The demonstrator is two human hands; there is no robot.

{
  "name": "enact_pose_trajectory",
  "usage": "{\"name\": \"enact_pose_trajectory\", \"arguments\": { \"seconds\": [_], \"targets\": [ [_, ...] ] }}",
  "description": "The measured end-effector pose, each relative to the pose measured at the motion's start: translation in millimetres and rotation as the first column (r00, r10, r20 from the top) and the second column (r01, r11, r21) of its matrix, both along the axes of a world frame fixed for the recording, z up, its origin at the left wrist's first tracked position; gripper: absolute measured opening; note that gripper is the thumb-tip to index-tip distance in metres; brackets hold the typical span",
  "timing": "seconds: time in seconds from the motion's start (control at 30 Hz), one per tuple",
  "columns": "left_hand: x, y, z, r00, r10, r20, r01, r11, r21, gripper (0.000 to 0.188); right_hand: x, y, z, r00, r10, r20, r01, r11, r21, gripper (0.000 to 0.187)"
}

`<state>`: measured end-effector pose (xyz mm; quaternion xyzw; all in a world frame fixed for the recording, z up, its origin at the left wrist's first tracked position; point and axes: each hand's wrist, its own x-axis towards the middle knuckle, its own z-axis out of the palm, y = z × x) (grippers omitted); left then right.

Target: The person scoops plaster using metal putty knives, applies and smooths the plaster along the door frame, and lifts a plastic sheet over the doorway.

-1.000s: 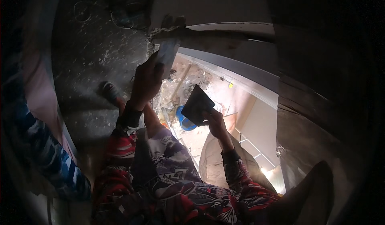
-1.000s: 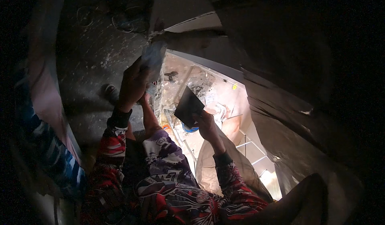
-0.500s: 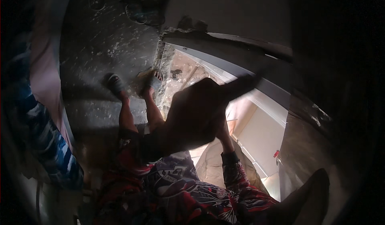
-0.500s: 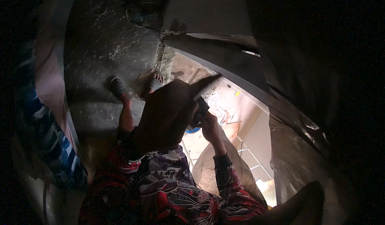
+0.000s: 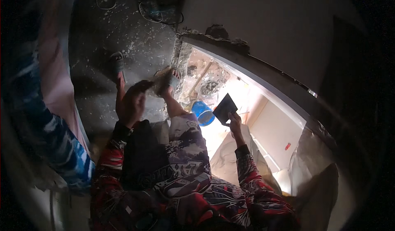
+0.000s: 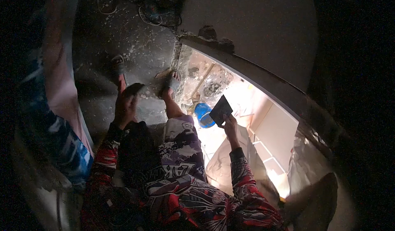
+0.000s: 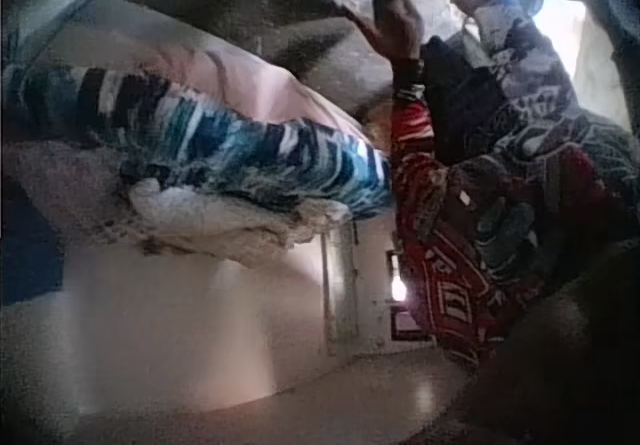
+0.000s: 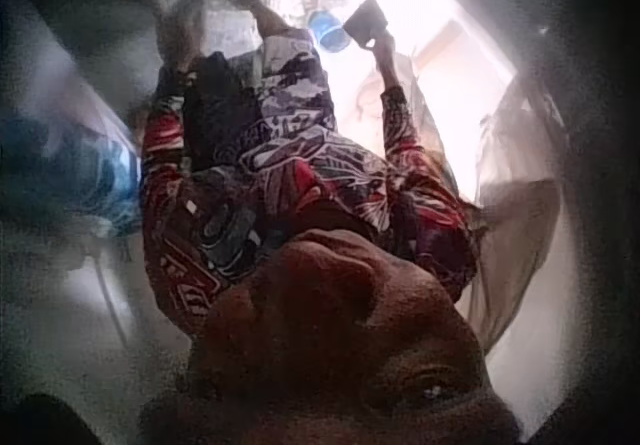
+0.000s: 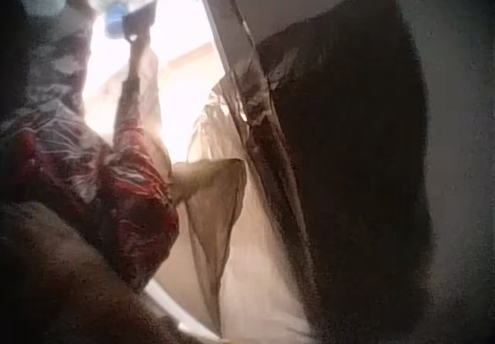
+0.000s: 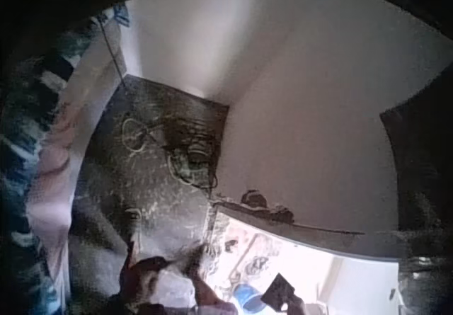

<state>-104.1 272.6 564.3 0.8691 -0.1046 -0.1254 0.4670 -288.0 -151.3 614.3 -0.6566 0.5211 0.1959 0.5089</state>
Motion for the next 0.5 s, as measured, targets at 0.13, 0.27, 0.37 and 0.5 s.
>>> {"name": "enact_pose_trajectory", "arguments": {
  "seconds": [0.13,0.27,0.37,0.5],
  "targets": [
    [12,63,-72,0.938,0.207,-0.277,-0.2,0.978,0.053,0.024,-7,59,10,0.988,-0.049,-0.149,0.034,0.995,-0.098,0.025],
    [47,99,-97,0.895,0.136,-0.425,-0.164,0.986,-0.031,0.03,6,106,11,0.994,0.054,-0.099,-0.069,0.987,-0.148,0.018],
    [41,142,-136,0.749,0.155,-0.644,-0.294,0.949,-0.113,0.04,28,131,9,0.909,0.417,0.022,-0.387,0.86,-0.332,0.027],
    [54,215,-158,0.896,-0.061,-0.441,0.156,0.971,0.182,0.038,110,170,32,0.918,0.362,-0.161,-0.385,0.91,-0.152,0.026]
  ]
}}
